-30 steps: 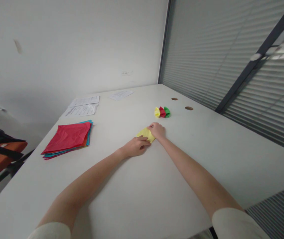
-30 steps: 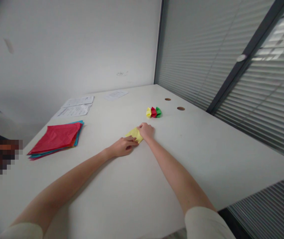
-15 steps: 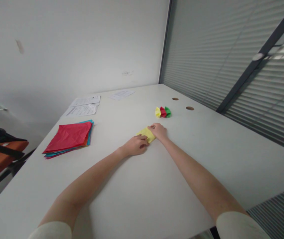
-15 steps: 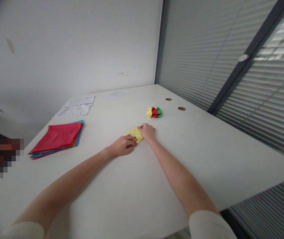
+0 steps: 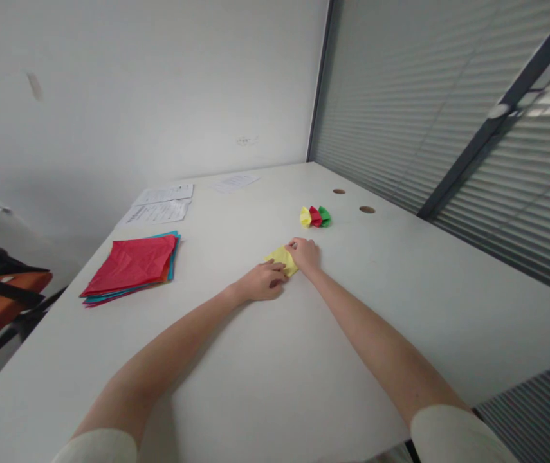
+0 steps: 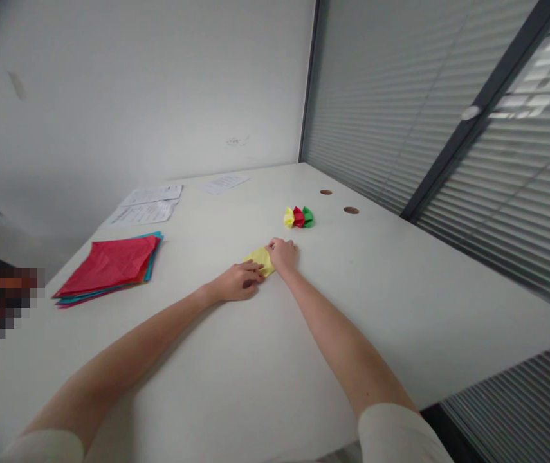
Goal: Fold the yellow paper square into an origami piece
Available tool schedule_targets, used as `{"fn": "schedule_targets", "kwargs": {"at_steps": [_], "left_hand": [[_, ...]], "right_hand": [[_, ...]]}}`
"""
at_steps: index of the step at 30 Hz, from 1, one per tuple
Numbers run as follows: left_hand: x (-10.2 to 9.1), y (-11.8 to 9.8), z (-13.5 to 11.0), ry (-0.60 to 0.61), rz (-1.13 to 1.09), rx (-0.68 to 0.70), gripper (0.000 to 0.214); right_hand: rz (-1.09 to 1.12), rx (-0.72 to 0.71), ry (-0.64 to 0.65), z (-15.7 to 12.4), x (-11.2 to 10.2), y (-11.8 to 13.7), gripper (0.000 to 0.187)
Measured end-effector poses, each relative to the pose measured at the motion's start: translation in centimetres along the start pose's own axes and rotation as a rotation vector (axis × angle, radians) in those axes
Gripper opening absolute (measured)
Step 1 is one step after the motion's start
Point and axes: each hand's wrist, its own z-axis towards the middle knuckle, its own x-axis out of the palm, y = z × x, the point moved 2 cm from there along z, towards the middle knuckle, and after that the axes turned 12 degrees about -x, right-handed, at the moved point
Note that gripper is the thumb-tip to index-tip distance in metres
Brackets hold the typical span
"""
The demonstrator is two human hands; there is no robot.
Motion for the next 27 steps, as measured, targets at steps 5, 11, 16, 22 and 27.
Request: {"fn": "schedule_targets", "kwargs": {"at_steps": [5, 11, 16, 22, 27], "left_hand": [[-0.16, -0.18, 0.11, 0.002, 0.024, 0.011, 0.022], [-0.36, -0.61, 0.21, -0.019, 0.055, 0.013, 0.018], [-0.15, -0.62, 0.1, -0.06, -0.003, 0.017, 0.018], [-0.09, -0.63, 0.2, -0.035, -0.011, 0.012, 0.013], [-0.26, -0.71, 0.2, -0.024, 0.019, 0.016, 0.012]], "right_hand": [[0.001, -0.005, 0.003, 0.2, -0.02, 0.04, 0.017], [0.032, 0.042, 0.03, 0.52, -0.2, 0.07, 0.018], [0.046, 0.055, 0.041, 0.59, -0.22, 0.08, 0.018], [0.081, 0.052, 0.055, 0.75, 0.07, -0.28, 0.021], [0.085, 0.059, 0.038, 0.88, 0.34, -0.51, 0.02]]}}
